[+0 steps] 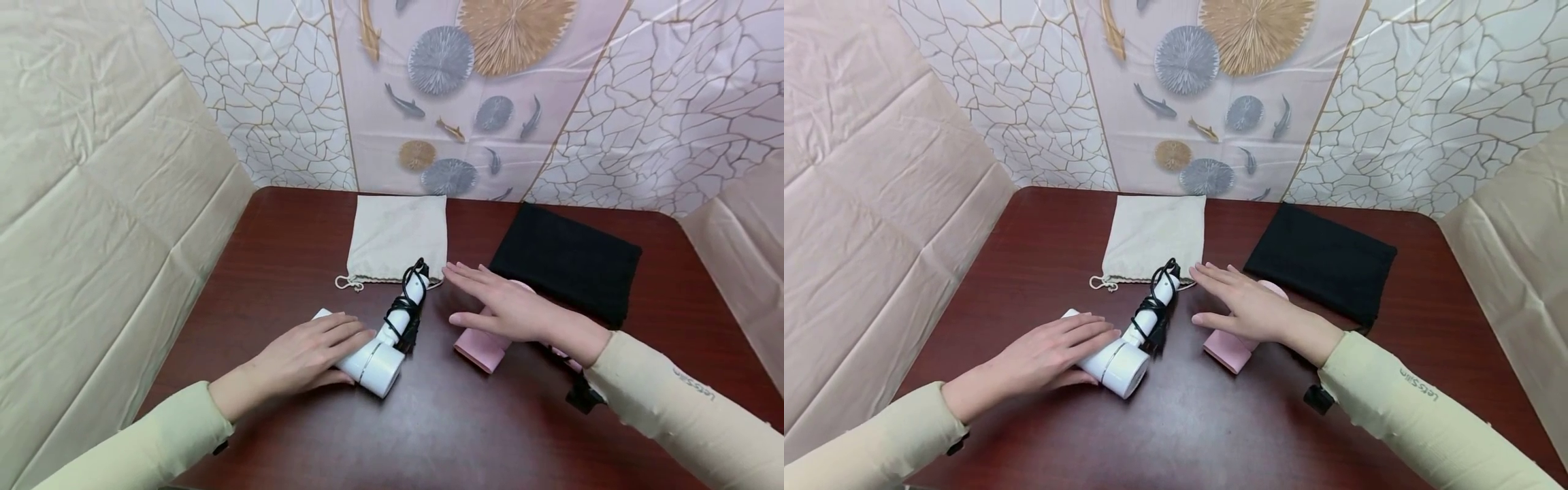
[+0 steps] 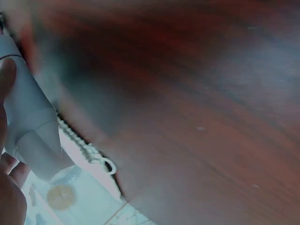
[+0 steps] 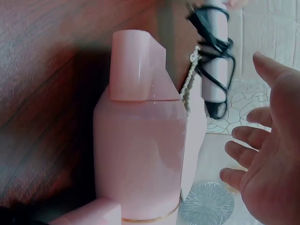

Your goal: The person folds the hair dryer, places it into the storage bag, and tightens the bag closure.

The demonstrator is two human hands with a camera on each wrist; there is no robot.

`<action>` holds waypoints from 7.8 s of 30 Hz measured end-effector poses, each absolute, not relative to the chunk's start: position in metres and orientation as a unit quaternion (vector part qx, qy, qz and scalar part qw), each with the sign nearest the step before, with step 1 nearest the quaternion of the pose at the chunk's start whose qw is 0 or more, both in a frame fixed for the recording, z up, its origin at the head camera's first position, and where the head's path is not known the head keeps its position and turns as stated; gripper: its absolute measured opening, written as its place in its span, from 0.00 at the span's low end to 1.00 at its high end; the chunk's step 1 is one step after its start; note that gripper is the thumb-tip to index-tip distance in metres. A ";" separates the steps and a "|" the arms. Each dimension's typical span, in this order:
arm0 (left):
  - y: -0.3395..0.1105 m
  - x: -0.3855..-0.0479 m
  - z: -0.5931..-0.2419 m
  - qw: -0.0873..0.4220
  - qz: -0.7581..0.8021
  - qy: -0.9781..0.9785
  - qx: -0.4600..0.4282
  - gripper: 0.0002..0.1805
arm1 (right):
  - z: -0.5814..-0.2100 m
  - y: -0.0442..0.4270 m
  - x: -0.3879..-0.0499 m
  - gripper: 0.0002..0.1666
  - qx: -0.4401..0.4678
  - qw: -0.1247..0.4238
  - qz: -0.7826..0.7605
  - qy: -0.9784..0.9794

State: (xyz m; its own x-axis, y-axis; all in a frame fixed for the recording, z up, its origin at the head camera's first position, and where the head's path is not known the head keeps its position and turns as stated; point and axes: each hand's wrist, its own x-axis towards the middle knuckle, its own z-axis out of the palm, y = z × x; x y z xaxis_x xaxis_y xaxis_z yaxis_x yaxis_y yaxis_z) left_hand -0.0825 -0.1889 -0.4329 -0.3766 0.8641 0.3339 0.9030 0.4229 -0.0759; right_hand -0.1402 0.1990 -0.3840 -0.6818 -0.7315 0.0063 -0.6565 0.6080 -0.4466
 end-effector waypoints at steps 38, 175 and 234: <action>-0.118 -0.123 -0.407 0.187 -0.054 -0.820 -0.538 0.44 | -0.410 0.184 -0.161 0.51 -0.192 0.060 -0.434 0.878; -0.120 -0.136 -0.397 0.236 0.070 -0.717 -0.652 0.34 | -0.399 0.153 -0.175 0.32 -0.330 0.143 -0.424 0.831; -0.135 -0.171 -0.398 0.116 -0.058 -0.836 -0.533 0.39 | -0.413 0.202 -0.106 0.43 -0.361 0.086 -0.332 0.867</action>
State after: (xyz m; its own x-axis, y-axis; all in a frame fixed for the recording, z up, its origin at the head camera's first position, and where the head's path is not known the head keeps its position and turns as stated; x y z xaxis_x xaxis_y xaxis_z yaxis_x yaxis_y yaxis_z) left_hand -0.1714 -0.1346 -0.3984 -0.4048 0.8777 0.2564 0.9048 0.4251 -0.0266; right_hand -0.1056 0.2018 -0.4128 -0.7251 -0.6828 0.0899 -0.5684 0.5197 -0.6379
